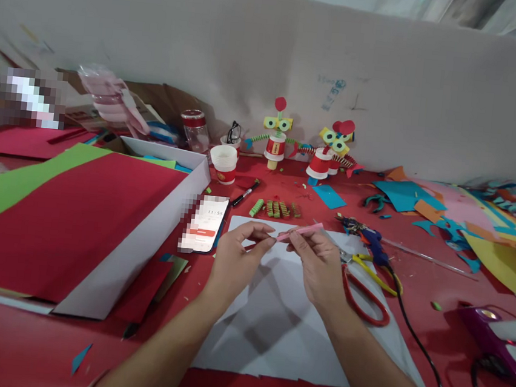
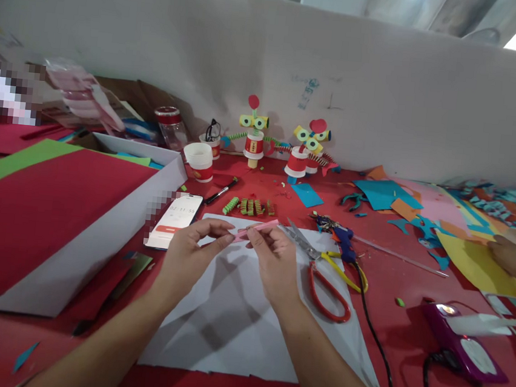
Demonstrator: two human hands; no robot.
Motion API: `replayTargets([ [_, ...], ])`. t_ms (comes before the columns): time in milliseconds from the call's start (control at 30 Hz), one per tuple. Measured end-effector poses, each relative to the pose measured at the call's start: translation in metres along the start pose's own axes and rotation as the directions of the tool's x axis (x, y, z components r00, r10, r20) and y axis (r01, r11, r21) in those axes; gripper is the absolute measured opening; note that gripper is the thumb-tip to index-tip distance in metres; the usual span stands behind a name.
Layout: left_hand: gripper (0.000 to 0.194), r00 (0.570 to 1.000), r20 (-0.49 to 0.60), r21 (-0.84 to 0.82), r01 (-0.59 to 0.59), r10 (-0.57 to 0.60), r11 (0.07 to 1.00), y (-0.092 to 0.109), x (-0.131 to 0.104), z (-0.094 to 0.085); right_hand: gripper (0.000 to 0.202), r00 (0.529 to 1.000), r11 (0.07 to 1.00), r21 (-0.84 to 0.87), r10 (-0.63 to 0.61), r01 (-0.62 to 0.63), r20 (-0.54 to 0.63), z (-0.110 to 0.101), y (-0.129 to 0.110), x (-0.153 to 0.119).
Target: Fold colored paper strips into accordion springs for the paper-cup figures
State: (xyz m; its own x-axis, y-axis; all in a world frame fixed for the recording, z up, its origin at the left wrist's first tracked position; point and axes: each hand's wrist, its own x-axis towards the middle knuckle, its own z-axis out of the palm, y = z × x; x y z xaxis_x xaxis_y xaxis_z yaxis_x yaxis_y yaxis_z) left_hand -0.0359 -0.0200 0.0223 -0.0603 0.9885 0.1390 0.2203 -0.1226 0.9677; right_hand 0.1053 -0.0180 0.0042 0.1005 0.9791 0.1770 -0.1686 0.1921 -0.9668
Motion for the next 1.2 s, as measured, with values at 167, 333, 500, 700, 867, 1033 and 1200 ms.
replayTargets([
  [167, 0.008, 1.0, 0.009, 0.046, 0.001, -0.001, 0.999, -0.003, 0.001, 0.0, 0.01, 0.999, 0.997, 0.067, 0.041, -0.041, 0.006, 0.0, 0.003, 0.001],
  [333, 0.008, 1.0, 0.023, 0.054, -0.014, 0.013, 0.998, 0.0, 0.002, -0.001, 0.011, 0.995, 0.994, 0.051, 0.092, -0.093, 0.026, 0.001, 0.002, 0.001],
  [500, 0.008, 0.997, 0.044, 0.061, -0.064, 0.061, 0.996, 0.001, 0.002, -0.001, 0.008, 0.994, 0.985, 0.153, 0.089, -0.078, -0.065, 0.001, 0.002, 0.002],
  [700, 0.007, 0.996, 0.029, 0.033, -0.089, 0.089, 0.995, -0.003, 0.002, 0.001, 0.014, 0.996, 0.993, 0.078, 0.09, -0.09, 0.005, 0.001, 0.006, 0.001],
  [867, 0.007, 0.999, 0.038, 0.068, -0.022, 0.019, 0.997, 0.0, 0.004, -0.002, 0.01, 0.993, 0.995, 0.093, 0.054, -0.045, -0.101, -0.001, 0.004, 0.002],
  [1033, 0.006, 0.999, 0.028, 0.06, -0.02, 0.018, 0.998, -0.003, 0.008, -0.007, 0.008, 0.992, 0.99, 0.142, 0.034, -0.016, -0.121, -0.003, 0.002, 0.005],
  [1200, 0.022, 0.955, -0.007, 0.113, -0.293, 0.295, 0.95, -0.01, 0.008, -0.006, 0.007, 0.99, 0.988, 0.14, -0.037, 0.057, -0.137, -0.004, 0.004, 0.006],
])
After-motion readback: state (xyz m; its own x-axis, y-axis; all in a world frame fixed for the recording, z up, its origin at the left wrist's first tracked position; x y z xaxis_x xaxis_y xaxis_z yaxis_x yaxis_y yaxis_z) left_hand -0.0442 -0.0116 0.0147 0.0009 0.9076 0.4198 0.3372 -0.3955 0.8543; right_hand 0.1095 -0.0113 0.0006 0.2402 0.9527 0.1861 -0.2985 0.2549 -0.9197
